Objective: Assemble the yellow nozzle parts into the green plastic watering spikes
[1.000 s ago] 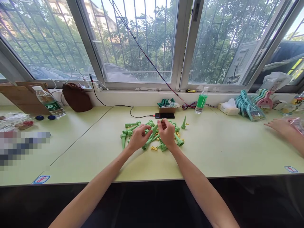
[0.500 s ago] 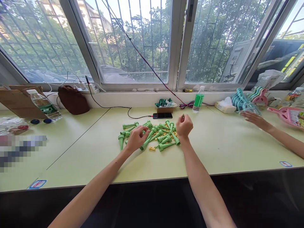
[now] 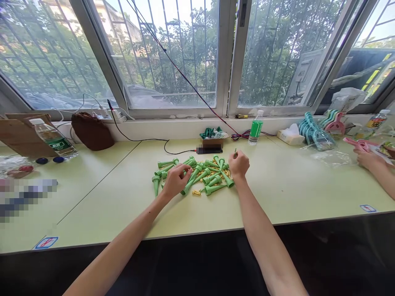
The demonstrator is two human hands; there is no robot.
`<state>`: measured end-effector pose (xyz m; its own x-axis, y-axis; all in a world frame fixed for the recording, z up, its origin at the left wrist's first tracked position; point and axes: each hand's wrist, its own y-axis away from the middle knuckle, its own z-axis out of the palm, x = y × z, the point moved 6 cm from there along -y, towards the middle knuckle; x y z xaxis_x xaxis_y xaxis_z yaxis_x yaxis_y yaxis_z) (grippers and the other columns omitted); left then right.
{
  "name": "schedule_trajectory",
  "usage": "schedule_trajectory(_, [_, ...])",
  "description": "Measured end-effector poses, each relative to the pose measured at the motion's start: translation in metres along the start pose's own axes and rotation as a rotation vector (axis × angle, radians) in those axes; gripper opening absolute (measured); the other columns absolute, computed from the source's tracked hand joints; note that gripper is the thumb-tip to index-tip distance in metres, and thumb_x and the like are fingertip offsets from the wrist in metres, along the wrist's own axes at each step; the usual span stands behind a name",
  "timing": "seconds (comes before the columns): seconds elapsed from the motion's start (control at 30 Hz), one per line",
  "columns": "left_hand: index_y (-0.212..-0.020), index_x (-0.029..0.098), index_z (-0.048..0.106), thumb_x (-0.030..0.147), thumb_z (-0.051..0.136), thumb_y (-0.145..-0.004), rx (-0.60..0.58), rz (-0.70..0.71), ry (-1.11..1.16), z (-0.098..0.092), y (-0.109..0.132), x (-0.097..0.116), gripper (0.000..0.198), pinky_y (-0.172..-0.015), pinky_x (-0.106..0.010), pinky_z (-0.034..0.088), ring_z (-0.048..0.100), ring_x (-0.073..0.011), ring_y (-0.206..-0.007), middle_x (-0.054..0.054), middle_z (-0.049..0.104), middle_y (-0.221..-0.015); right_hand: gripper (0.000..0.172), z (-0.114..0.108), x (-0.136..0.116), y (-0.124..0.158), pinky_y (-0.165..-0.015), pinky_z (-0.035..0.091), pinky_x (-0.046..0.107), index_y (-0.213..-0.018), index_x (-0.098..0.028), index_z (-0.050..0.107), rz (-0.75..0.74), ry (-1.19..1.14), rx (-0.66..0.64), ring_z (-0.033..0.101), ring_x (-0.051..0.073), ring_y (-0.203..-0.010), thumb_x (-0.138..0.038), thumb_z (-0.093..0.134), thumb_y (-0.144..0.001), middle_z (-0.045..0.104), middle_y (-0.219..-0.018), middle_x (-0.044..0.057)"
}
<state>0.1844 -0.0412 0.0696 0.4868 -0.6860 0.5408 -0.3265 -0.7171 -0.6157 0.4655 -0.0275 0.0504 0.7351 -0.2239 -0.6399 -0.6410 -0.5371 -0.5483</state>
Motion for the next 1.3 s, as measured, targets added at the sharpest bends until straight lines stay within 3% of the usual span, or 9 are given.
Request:
schedule_trajectory(0.2, [-0.083,0.018,0.064,0.033,0.051,-0.092,0.01,0.004,-0.009,0.0,0.0,0.001,0.021,-0.06,-0.026,0.04,0.043,-0.0095,-0.052,-0.003,0.063,-0.08,0.017,-0.003,-0.002,0.001,-0.056,0.026,0.027,-0.072,-0.016,0.063,-0.007,-0.021,0.018,0.047,0.016,-0.059,-0.025,0.052,-0.081,0.062,-0.067,0.007])
schedule_trajectory(0.3, [-0.082,0.018,0.064,0.032,0.051,-0.092,0.009,0.006,-0.008,0.0,0.0,0.0,0.021,-0.06,-0.026,0.04,0.043,-0.0098,-0.052,-0.003,0.063,-0.08,0.018,-0.01,-0.005,0.001,-0.058,0.029,0.027,-0.089,-0.016,0.064,-0.006,-0.052,0.051,0.052,0.018,-0.062,-0.028,0.053,-0.081,0.062,-0.067,0.005])
schedule_trajectory(0.4, [-0.082,0.018,0.064,0.032,0.051,-0.092,0.014,0.011,-0.009,0.0,0.0,0.001,0.021,-0.06,-0.026,0.04,0.042,-0.0098,-0.052,-0.003,0.062,-0.079,0.032,-0.023,-0.014,0.002,-0.06,0.033,0.028,-0.107,-0.015,0.059,-0.054,-0.108,0.134,0.054,0.019,-0.063,-0.036,0.053,-0.084,0.059,-0.066,0.002])
schedule_trajectory(0.53, [-0.082,0.018,0.064,0.032,0.051,-0.092,0.006,0.003,-0.003,0.0,0.001,0.001,0.021,-0.059,-0.026,0.04,0.042,-0.0094,-0.05,-0.004,0.063,-0.08,0.03,-0.032,-0.029,0.008,-0.065,0.039,0.029,-0.104,-0.014,0.057,-0.151,-0.195,0.185,0.053,0.017,-0.059,-0.038,0.045,-0.09,0.055,-0.065,0.001])
schedule_trajectory(0.7, [-0.082,0.018,0.064,0.033,0.051,-0.092,0.0,0.004,-0.014,0.001,0.001,-0.001,0.022,-0.059,-0.027,0.04,0.044,-0.0099,-0.051,-0.004,0.063,-0.08,0.02,-0.005,-0.054,0.03,-0.065,0.039,0.027,-0.091,-0.016,0.06,-0.301,-0.19,-0.023,0.052,0.017,-0.061,-0.028,0.044,-0.089,0.055,-0.065,0.001])
schedule_trajectory(0.87, [-0.082,0.018,0.064,0.033,0.051,-0.092,0.002,0.001,-0.017,0.002,0.002,-0.003,0.022,-0.058,-0.027,0.04,0.044,-0.01,-0.051,-0.004,0.063,-0.079,0.016,0.023,-0.058,0.042,-0.063,0.038,0.027,-0.09,-0.017,0.066,-0.342,-0.047,-0.256,0.057,0.018,-0.071,-0.02,0.05,-0.086,0.063,-0.085,0.008])
schedule_trajectory(1.03, [-0.081,0.018,0.064,0.032,0.052,-0.092,0.006,0.005,-0.022,0.002,0.002,-0.001,0.021,-0.059,-0.027,0.039,0.043,-0.01,-0.051,-0.003,0.062,-0.078,0.021,0.028,-0.047,0.038,-0.066,0.041,0.029,-0.099,-0.016,0.07,-0.259,0.076,-0.343,0.063,0.021,-0.08,-0.021,0.052,-0.089,0.065,-0.099,0.014])
schedule_trajectory(1.3, [-0.08,0.018,0.064,0.03,0.052,-0.092,0.01,0.02,-0.031,0.001,0.001,0.002,0.021,-0.06,-0.027,0.04,0.044,-0.0102,-0.052,-0.003,0.061,-0.076,0.021,0.034,-0.041,0.037,-0.065,0.044,0.03,-0.088,-0.014,0.074,-0.218,0.197,-0.418,0.068,0.026,-0.084,-0.017,0.053,-0.086,0.07,-0.094,0.017])
